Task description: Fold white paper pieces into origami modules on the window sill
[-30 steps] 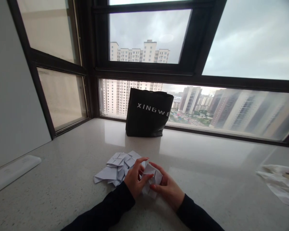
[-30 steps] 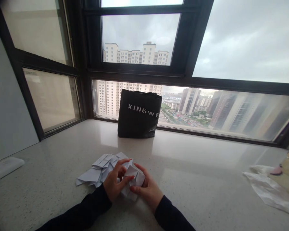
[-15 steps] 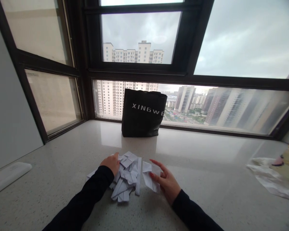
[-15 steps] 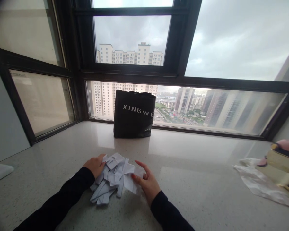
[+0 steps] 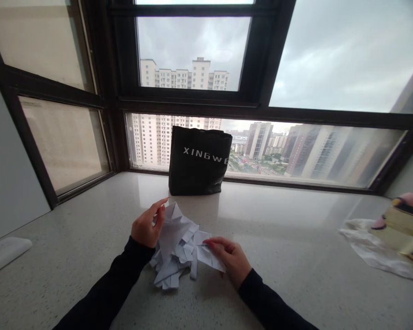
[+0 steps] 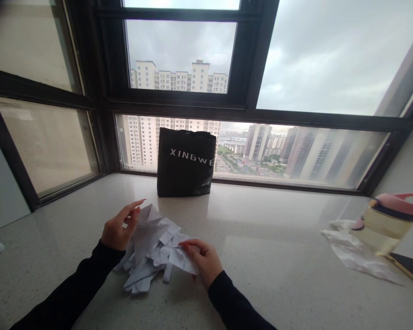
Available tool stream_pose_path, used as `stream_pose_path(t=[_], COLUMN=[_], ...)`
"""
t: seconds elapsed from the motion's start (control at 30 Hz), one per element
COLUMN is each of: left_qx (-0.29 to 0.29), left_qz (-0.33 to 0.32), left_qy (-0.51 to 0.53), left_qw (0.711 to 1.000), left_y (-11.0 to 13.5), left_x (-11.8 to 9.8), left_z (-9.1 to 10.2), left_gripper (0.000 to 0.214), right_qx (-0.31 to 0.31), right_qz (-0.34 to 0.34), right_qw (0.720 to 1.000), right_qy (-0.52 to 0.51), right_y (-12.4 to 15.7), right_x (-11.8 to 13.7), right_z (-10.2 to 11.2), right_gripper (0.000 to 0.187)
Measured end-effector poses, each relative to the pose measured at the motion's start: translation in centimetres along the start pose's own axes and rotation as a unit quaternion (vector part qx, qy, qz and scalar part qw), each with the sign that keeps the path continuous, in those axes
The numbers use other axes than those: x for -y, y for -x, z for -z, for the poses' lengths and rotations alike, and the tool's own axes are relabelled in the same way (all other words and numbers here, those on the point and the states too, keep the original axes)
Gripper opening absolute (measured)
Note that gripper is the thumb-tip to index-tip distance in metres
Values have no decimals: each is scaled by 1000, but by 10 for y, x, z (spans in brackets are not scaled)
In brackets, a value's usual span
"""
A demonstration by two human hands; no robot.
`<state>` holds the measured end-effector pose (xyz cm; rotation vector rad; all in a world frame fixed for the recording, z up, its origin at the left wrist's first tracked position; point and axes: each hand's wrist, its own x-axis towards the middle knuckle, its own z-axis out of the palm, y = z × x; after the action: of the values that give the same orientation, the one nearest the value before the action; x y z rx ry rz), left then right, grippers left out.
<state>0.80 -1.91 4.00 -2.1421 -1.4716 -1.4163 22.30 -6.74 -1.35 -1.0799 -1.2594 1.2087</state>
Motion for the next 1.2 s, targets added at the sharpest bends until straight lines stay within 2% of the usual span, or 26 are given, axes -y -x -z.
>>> stream_pose_path(t=[0.07, 0.17, 0.23, 0.33, 0.4, 0.57, 0.67, 0.73, 0.8, 0.87, 1.03, 1.1, 1.2], left_qx=[-49, -47, -1, 121, 152, 130, 183, 226, 240, 218, 105, 91, 110], left_qz=[-35, -137, -216, -294, -252, -102, -37, -11, 5, 26, 69, 79, 78], left_qy=[48, 63, 84, 152, 206, 241, 249, 261, 270, 269, 227, 233, 270], left_qw=[997, 987, 973, 936, 933, 956, 950, 938, 932, 938, 966, 965, 953], left_y=[2, 10, 20, 36, 42, 37, 34, 35, 37, 38, 36, 36, 38], left_x=[-6, -21, -35, -52, -58, -46, -39, -40, -42, -44, -45, -45, -46], left_z=[4, 5, 1, -7, -11, -17, -22, -25, -27, -27, -24, -23, -23], left_gripper=[28, 25, 27, 33, 33, 26, 34, 37, 34, 31, 27, 28, 32], right_qx=[11, 48, 76, 77, 56, 61, 78, 85, 72, 60, 85, 75, 64], right_qz=[11, 20, 8, 34, 62, 66, 68, 71, 70, 63, 41, 38, 36], right_qw=[999, 999, 996, 993, 994, 995, 995, 994, 995, 994, 980, 977, 976], right_qy=[37, 16, -45, -84, -68, -31, -8, -5, -22, -66, -177, -198, -207], right_y=[1, 5, 8, 9, 7, 4, 5, 7, 8, 8, 12, 13, 14], right_x=[1, 2, 1, -3, -4, -1, 3, 5, 5, 4, 3, 3, 3], right_z=[-2, -8, -12, -14, -11, -4, -5, -6, -9, -11, -18, -19, -19], right_gripper=[36, 43, 48, 44, 35, 31, 31, 32, 34, 36, 46, 45, 41])
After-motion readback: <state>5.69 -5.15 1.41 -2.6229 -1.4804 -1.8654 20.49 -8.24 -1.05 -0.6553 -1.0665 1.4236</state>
